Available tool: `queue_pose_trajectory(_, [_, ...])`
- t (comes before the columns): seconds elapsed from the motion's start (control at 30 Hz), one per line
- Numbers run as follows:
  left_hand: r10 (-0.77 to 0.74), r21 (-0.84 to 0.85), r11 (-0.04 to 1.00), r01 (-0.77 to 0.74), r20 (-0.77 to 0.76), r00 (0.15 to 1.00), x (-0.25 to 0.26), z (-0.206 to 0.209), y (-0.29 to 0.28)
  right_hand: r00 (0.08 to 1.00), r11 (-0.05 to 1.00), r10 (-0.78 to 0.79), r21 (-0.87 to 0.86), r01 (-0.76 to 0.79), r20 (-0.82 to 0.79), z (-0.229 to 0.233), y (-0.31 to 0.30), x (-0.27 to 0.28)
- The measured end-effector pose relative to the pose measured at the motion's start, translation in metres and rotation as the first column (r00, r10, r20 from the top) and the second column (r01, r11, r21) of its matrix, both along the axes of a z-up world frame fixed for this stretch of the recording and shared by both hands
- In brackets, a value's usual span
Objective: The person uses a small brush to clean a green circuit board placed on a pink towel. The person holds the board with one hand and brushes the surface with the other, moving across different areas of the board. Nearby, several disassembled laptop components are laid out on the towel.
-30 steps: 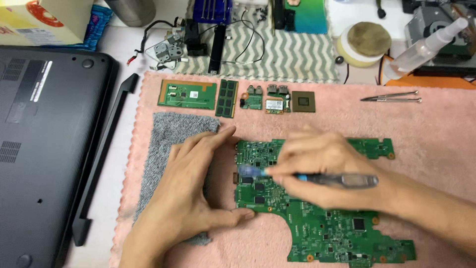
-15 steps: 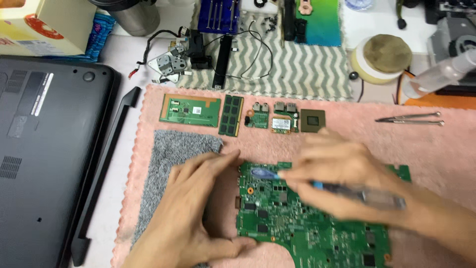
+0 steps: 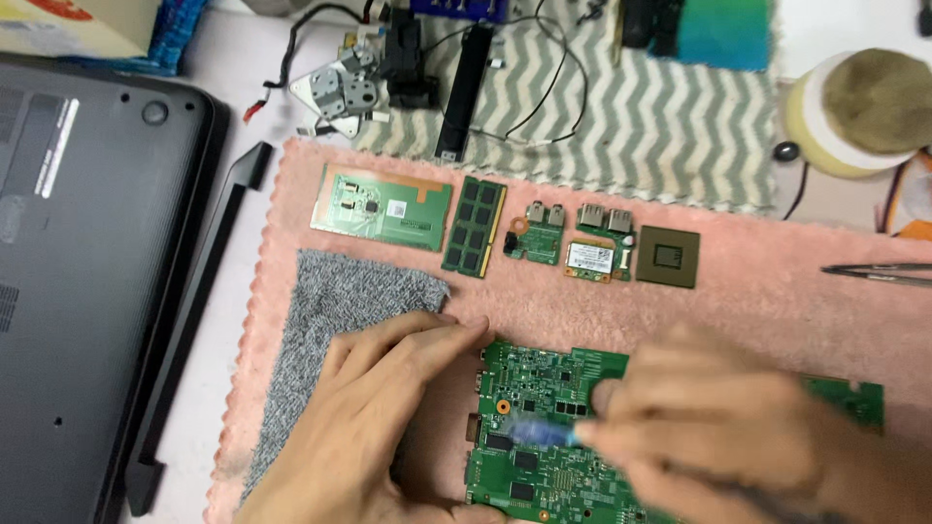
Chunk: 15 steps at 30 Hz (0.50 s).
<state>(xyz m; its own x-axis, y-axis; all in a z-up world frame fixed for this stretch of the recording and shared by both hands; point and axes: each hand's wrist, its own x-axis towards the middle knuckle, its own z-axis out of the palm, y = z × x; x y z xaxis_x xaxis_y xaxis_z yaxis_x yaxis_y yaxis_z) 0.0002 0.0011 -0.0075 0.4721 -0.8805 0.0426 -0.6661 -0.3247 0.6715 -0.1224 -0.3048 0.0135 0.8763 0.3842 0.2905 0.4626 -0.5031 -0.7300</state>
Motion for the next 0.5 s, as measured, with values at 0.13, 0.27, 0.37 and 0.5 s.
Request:
queue_pose_trajectory(0.13, [0.027, 0.01, 1.0, -0.027, -0.017, 0.999, -0.002, 0.003, -0.001, 0.986, 0.983, -0.166, -0.077, 0.168, 0.033, -0.001, -0.006, 0.005])
queue_pose_trajectory(0.27, [0.025, 0.023, 0.999, -0.025, -0.004, 1.0, -0.002, 0.003, 0.0, 0.998, 0.998, -0.053, 0.03, 0.053, 0.017, -0.009, 0.0, -0.007])
queue_pose_trajectory(0.37, [0.027, 0.05, 0.998, -0.026, -0.019, 0.999, -0.002, 0.003, 0.0, 0.987, 0.988, -0.156, 0.0, 0.156, 0.046, -0.007, -0.005, 0.003])
queue_pose_trajectory(0.5, [0.026, 0.035, 0.999, -0.027, 0.035, 0.999, -0.002, 0.0, 0.001, 0.986, 0.987, -0.162, -0.025, 0.162, -0.026, 0.002, 0.004, -0.008])
